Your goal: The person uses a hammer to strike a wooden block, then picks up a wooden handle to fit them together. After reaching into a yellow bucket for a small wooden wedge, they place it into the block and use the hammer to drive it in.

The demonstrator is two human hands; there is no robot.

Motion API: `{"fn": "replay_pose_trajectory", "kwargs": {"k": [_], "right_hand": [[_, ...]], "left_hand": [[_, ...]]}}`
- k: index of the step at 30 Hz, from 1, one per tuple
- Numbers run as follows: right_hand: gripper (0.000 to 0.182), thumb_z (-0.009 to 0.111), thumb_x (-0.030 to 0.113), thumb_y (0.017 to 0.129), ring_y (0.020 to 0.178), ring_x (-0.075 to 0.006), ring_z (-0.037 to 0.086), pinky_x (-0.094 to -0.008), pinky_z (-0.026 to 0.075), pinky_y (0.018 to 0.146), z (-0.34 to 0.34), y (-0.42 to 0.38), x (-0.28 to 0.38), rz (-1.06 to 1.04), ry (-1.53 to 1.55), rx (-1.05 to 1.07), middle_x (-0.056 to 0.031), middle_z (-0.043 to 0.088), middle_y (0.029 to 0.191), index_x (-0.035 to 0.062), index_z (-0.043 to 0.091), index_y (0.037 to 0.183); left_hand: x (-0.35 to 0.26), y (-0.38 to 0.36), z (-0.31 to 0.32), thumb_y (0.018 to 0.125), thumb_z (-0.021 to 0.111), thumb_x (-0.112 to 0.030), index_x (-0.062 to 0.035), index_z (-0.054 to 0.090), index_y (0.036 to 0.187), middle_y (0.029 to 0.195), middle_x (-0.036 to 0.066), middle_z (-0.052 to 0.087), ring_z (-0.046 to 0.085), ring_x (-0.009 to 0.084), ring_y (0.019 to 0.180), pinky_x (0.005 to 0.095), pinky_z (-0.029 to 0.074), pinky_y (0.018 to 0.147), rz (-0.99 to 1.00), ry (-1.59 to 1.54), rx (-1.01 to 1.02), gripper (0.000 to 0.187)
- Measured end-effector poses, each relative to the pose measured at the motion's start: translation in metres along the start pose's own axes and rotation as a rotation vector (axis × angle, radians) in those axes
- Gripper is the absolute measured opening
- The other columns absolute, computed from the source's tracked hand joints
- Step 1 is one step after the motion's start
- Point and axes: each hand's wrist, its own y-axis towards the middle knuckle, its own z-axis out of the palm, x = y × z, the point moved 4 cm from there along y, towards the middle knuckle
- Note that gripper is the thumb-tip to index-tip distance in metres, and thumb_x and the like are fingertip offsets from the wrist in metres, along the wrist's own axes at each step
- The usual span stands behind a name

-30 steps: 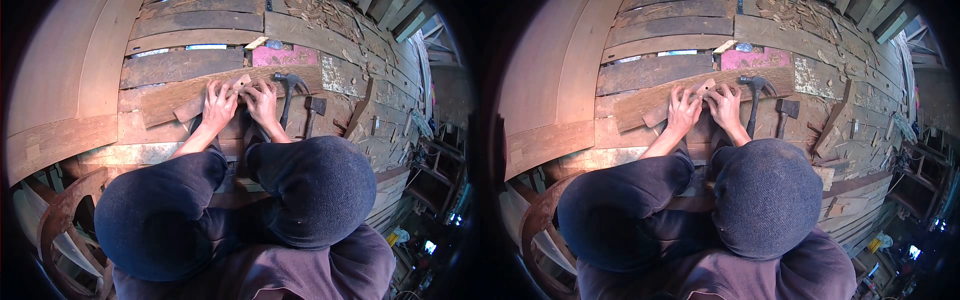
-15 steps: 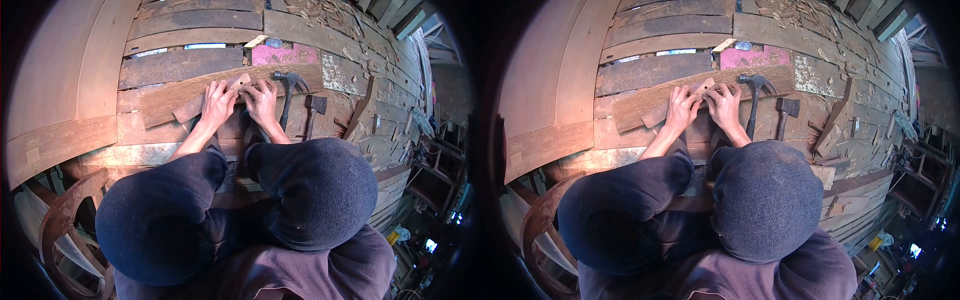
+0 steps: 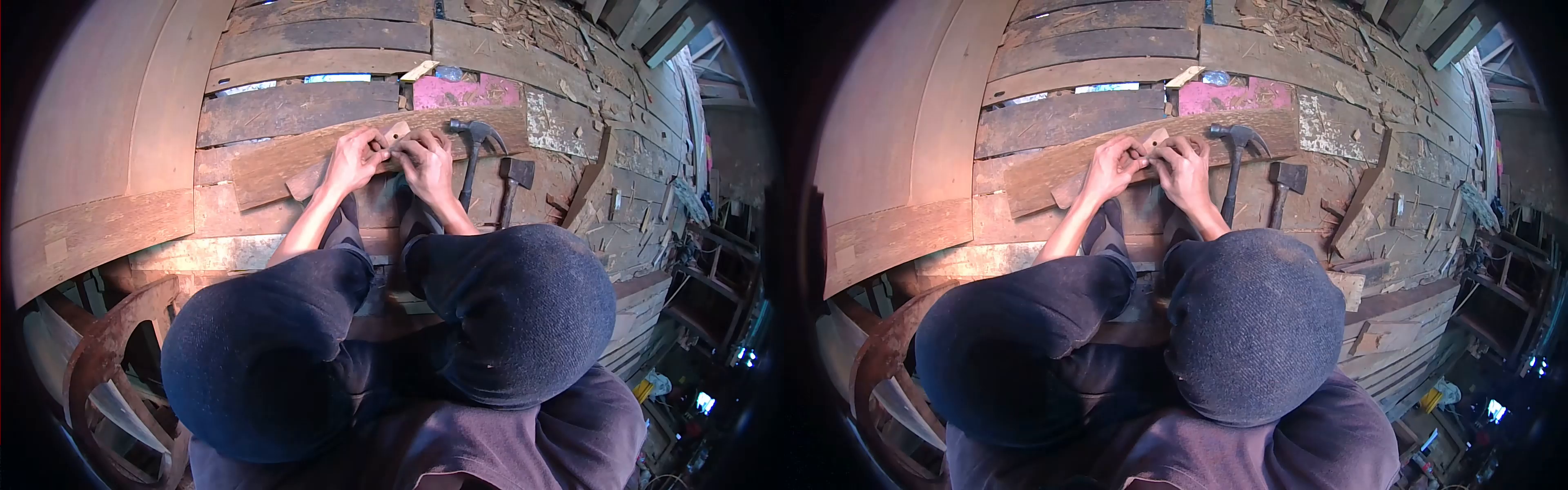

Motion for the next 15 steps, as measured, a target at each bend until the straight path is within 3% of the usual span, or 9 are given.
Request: {"fn": "replay_pose_trajectory", "kwargs": {"k": [3, 4, 7, 11, 15], "right_hand": [[0.010, 0.074, 0.007, 0.081, 0.100, -0.0296, 0.064, -0.0424, 0.044, 0.096, -0.012, 0.002, -0.002, 0.068, 0.205, -0.061, -0.0090, 0.069, 0.102, 0.0057, 0.070, 0.089], [0.012, 0.075, 0.005, 0.080, 0.101, -0.0343, 0.064, -0.0420, 0.049, 0.090, -0.017, 0.002, -0.002, 0.182, 0.297, -0.050, -0.0129, 0.069, 0.103, 0.0036, 0.068, 0.090], [0.013, 0.075, 0.005, 0.081, 0.101, -0.0367, 0.063, -0.0433, 0.050, 0.088, -0.027, 0.005, -0.001, 0.079, 0.216, -0.063, -0.0147, 0.069, 0.104, 0.0025, 0.067, 0.091], [0.012, 0.073, 0.005, 0.081, 0.099, -0.0367, 0.063, -0.0432, 0.050, 0.088, -0.022, 0.004, -0.003, 0.023, 0.201, -0.052, -0.0143, 0.069, 0.103, 0.0034, 0.067, 0.092], [0.011, 0.072, 0.006, 0.082, 0.094, -0.0351, 0.064, -0.0421, 0.051, 0.084, -0.024, 0.000, -0.012, 0.156, 0.239, -0.050, -0.0135, 0.070, 0.094, 0.0029, 0.068, 0.092]], "left_hand": [[0.002, 0.001, -0.003, 0.078, 0.077, -0.010, -0.0010, 0.066, 0.089, 0.082, 0.012, 0.064, 0.063, 0.0275, 0.074, 0.0381, 0.050, 0.068, 0.017, 0.041, 0.050, 0.018], [0.003, 0.002, -0.005, 0.078, 0.077, -0.010, -0.0009, 0.066, 0.089, 0.081, 0.011, 0.063, 0.062, 0.0269, 0.073, 0.0378, 0.050, 0.067, 0.009, 0.045, 0.069, 0.018], [0.005, 0.005, -0.006, 0.079, 0.077, -0.013, -0.0007, 0.067, 0.090, 0.079, 0.011, 0.063, 0.061, 0.0252, 0.069, 0.0369, 0.049, 0.064, -0.013, 0.053, 0.120, 0.019], [0.006, 0.009, -0.008, 0.078, 0.079, -0.014, -0.0011, 0.070, 0.089, 0.076, 0.010, 0.062, 0.060, 0.0230, 0.065, 0.0361, 0.048, 0.061, -0.028, 0.040, 0.154, 0.019], [0.015, 0.013, -0.005, 0.079, 0.080, -0.014, -0.0010, 0.071, 0.089, 0.074, 0.005, 0.057, 0.051, 0.0152, 0.060, 0.0316, 0.042, 0.058, 0.007, -0.007, 0.130, 0.019]]}}
